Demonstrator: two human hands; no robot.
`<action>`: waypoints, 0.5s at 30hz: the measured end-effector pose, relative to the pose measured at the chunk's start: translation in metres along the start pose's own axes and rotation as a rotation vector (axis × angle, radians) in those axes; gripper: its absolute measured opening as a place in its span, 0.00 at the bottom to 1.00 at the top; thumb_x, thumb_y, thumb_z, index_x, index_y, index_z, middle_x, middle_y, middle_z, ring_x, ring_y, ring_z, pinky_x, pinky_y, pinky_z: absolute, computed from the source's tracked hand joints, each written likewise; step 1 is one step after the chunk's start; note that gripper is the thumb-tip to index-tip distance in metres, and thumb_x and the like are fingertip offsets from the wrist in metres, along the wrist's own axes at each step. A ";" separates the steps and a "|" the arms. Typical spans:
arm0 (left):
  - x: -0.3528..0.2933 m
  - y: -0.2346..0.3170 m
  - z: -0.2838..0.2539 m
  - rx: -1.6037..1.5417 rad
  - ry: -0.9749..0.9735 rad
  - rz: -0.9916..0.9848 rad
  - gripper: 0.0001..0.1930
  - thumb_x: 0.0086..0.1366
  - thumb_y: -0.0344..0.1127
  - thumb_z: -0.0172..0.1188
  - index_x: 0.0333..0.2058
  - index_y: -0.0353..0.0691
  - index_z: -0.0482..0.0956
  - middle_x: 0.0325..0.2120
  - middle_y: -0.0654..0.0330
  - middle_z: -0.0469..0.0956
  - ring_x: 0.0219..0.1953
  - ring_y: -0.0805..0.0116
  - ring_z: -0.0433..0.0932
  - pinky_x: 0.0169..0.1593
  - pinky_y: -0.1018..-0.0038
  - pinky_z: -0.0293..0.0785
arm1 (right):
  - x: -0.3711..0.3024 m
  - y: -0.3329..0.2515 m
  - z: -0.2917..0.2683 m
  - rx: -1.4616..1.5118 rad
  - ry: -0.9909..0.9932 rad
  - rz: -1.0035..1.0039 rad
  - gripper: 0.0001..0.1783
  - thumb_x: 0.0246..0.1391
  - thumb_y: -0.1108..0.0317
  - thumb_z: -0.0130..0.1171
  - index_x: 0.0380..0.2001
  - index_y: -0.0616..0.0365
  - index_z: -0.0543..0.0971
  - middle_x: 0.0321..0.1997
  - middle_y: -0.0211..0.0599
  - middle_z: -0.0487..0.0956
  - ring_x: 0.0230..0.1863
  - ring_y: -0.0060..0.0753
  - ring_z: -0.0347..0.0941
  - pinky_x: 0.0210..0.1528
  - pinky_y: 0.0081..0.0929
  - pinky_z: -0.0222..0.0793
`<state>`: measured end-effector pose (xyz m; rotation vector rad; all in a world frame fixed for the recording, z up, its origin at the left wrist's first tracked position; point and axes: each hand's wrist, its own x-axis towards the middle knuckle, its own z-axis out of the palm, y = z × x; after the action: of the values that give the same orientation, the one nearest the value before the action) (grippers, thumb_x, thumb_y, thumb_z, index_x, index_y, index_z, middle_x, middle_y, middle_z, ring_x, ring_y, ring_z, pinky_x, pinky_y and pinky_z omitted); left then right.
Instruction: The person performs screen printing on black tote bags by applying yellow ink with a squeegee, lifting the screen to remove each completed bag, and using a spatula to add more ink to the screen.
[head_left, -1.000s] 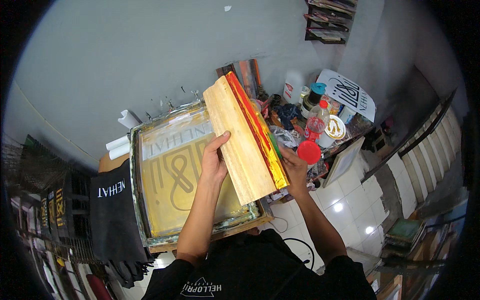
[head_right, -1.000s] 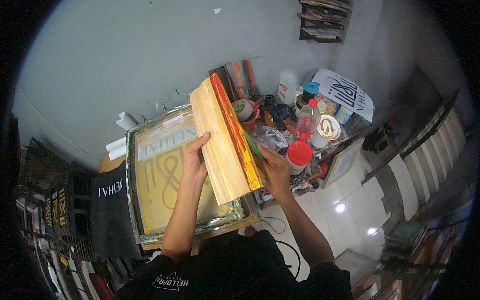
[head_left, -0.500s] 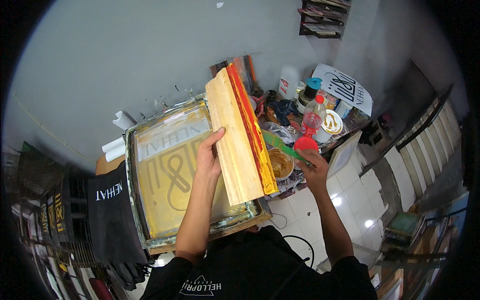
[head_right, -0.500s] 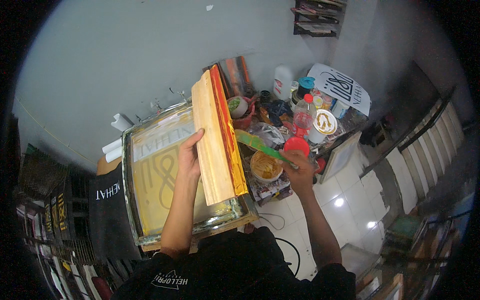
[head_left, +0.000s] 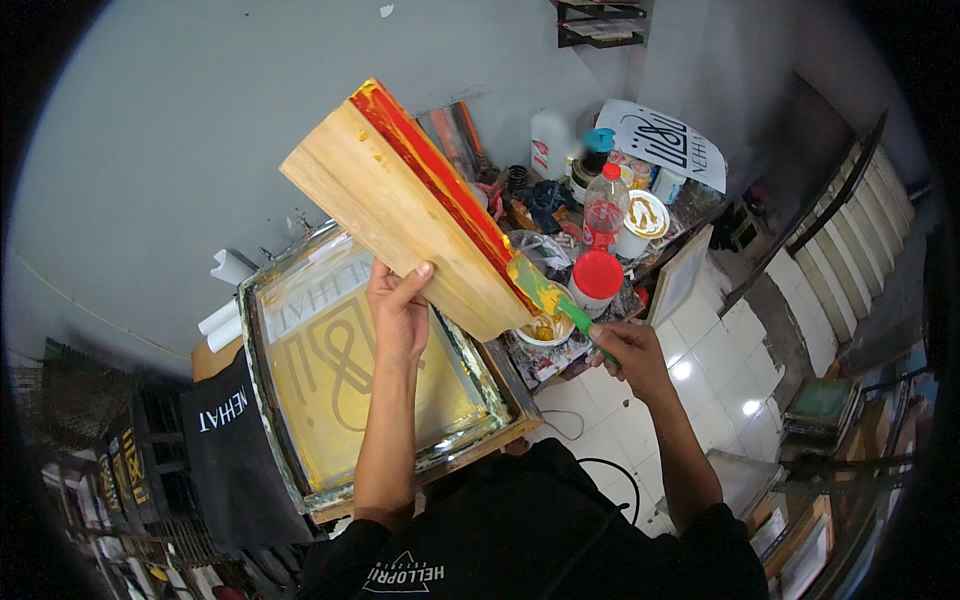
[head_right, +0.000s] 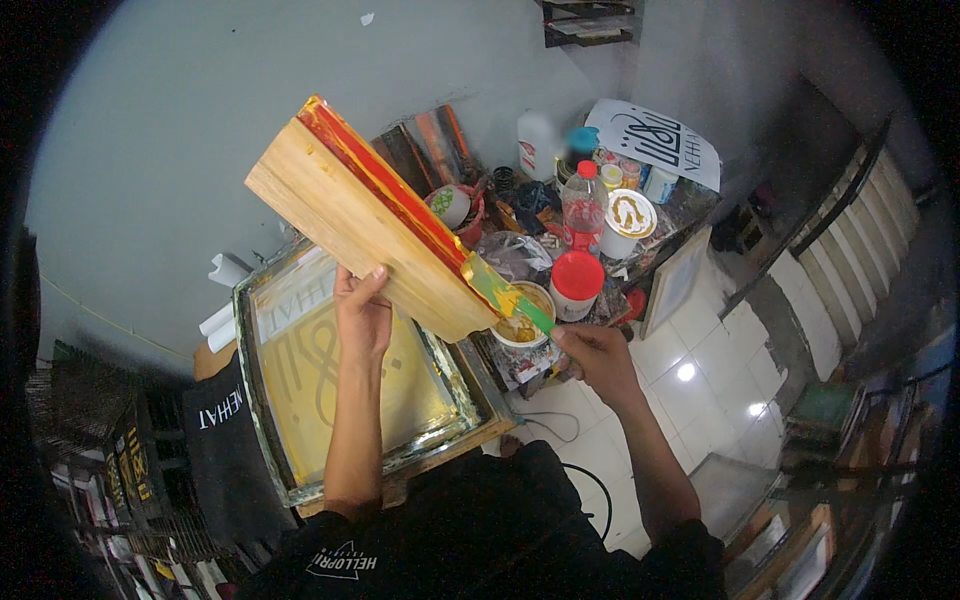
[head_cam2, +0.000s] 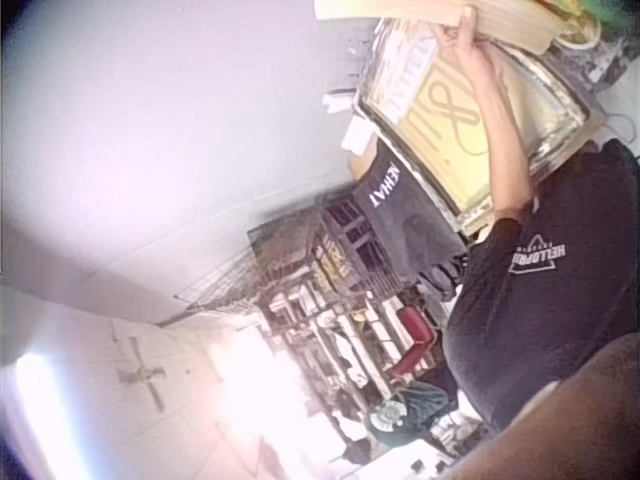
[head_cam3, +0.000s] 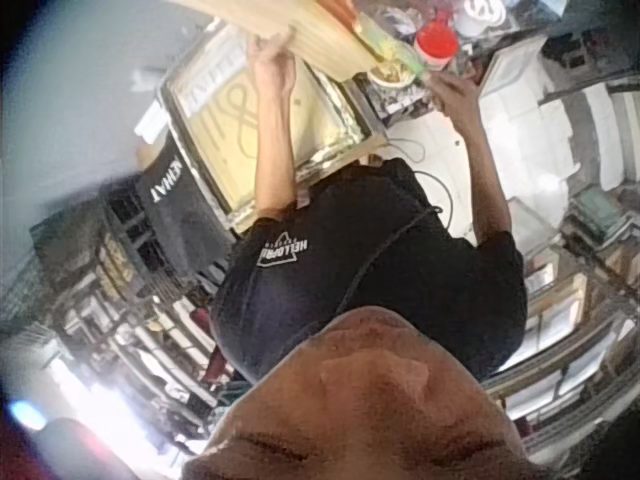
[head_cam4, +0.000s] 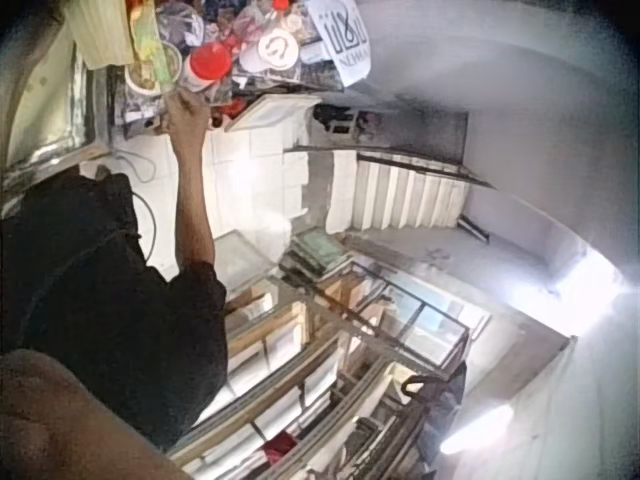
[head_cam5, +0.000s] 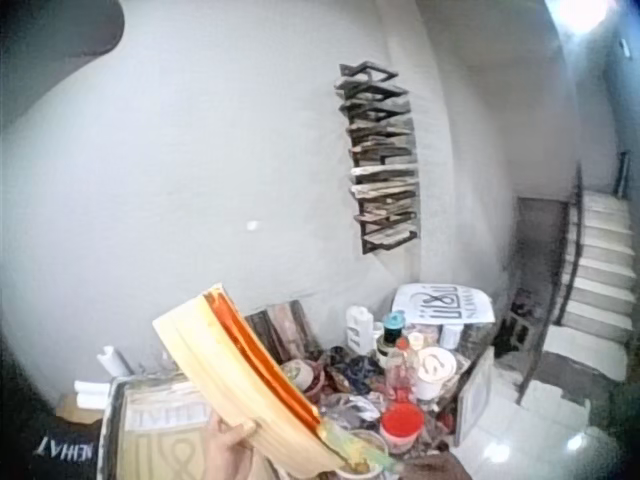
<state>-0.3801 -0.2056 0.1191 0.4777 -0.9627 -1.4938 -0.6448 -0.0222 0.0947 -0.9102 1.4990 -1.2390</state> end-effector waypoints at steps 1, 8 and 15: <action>-0.003 0.000 0.002 0.026 -0.016 0.007 0.26 0.60 0.23 0.64 0.57 0.36 0.69 0.53 0.54 0.78 0.55 0.62 0.77 0.60 0.63 0.71 | -0.001 -0.002 0.003 0.017 0.012 0.002 0.19 0.62 0.56 0.62 0.40 0.63 0.85 0.20 0.27 0.77 0.17 0.12 0.64 0.18 0.14 0.55; -0.018 0.005 0.003 0.123 -0.048 -0.007 0.26 0.56 0.21 0.67 0.54 0.33 0.72 0.49 0.53 0.81 0.51 0.65 0.80 0.58 0.68 0.72 | 0.006 -0.004 0.001 0.082 -0.035 0.024 0.19 0.62 0.55 0.61 0.41 0.63 0.84 0.20 0.31 0.78 0.15 0.13 0.65 0.15 0.15 0.56; -0.047 0.045 -0.032 0.025 0.141 0.132 0.28 0.59 0.22 0.64 0.59 0.34 0.68 0.53 0.52 0.77 0.54 0.63 0.77 0.61 0.66 0.71 | 0.012 0.025 -0.022 -0.412 0.233 -0.392 0.12 0.63 0.64 0.58 0.44 0.59 0.83 0.30 0.33 0.82 0.25 0.20 0.74 0.27 0.21 0.68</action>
<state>-0.3198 -0.1663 0.1255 0.5203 -0.8858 -1.3129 -0.6681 -0.0221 0.0685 -1.4232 1.8639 -1.3718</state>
